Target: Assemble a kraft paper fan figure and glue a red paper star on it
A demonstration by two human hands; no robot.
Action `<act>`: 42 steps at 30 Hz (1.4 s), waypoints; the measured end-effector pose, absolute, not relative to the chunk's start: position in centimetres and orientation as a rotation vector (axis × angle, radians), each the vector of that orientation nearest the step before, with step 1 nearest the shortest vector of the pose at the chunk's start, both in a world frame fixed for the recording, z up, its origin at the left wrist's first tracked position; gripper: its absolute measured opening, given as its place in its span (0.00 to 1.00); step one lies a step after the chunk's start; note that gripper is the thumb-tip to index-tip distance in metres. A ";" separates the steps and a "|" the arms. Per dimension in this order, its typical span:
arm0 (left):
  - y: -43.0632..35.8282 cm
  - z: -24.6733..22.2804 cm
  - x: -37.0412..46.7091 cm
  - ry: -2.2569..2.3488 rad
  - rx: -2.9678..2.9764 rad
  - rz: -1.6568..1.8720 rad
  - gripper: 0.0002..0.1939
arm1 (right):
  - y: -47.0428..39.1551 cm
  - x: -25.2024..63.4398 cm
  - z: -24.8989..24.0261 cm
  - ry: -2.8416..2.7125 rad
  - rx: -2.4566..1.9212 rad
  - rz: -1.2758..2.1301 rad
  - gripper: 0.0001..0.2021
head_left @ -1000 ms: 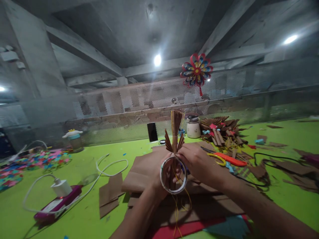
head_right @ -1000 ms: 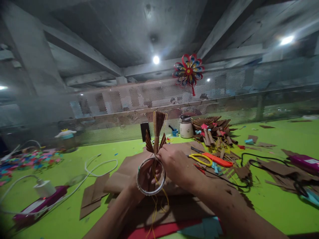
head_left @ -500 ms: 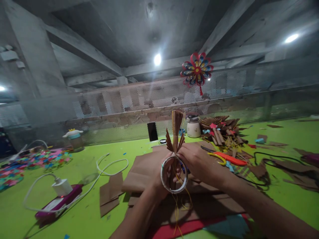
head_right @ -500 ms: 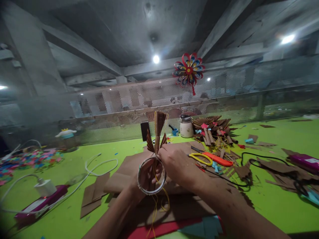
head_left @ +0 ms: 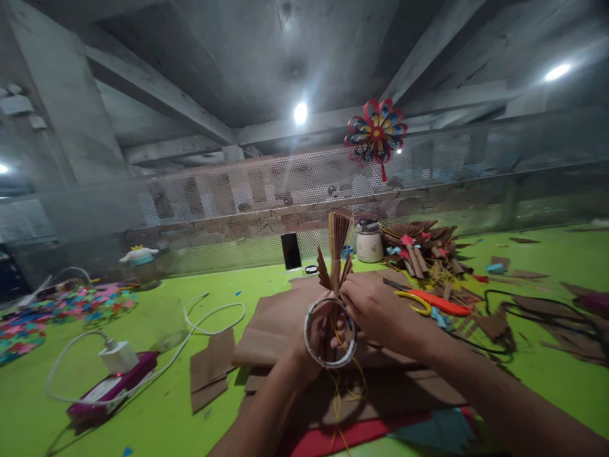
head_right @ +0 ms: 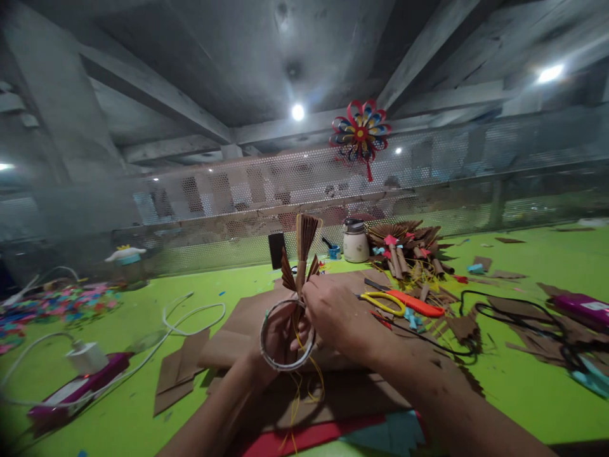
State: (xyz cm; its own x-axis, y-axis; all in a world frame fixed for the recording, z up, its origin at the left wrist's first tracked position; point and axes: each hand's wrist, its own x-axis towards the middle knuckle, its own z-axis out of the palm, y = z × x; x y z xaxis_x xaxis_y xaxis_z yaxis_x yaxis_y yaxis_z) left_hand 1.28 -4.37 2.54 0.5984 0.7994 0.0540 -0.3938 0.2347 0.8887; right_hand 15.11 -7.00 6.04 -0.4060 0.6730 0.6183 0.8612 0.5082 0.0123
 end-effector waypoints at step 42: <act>-4.6 2.6 1.5 0.506 0.996 0.945 0.16 | -7.9 15.4 7.2 -2.200 -1.205 -0.262 0.07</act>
State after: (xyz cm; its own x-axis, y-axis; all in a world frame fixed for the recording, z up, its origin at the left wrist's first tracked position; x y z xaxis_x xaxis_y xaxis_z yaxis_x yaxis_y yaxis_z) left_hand 1.50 -4.56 2.64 0.5209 0.8522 0.0484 -0.4320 0.2143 0.8761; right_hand 15.42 -7.93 7.20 -0.4000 0.6960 0.5964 0.8167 0.5660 -0.1128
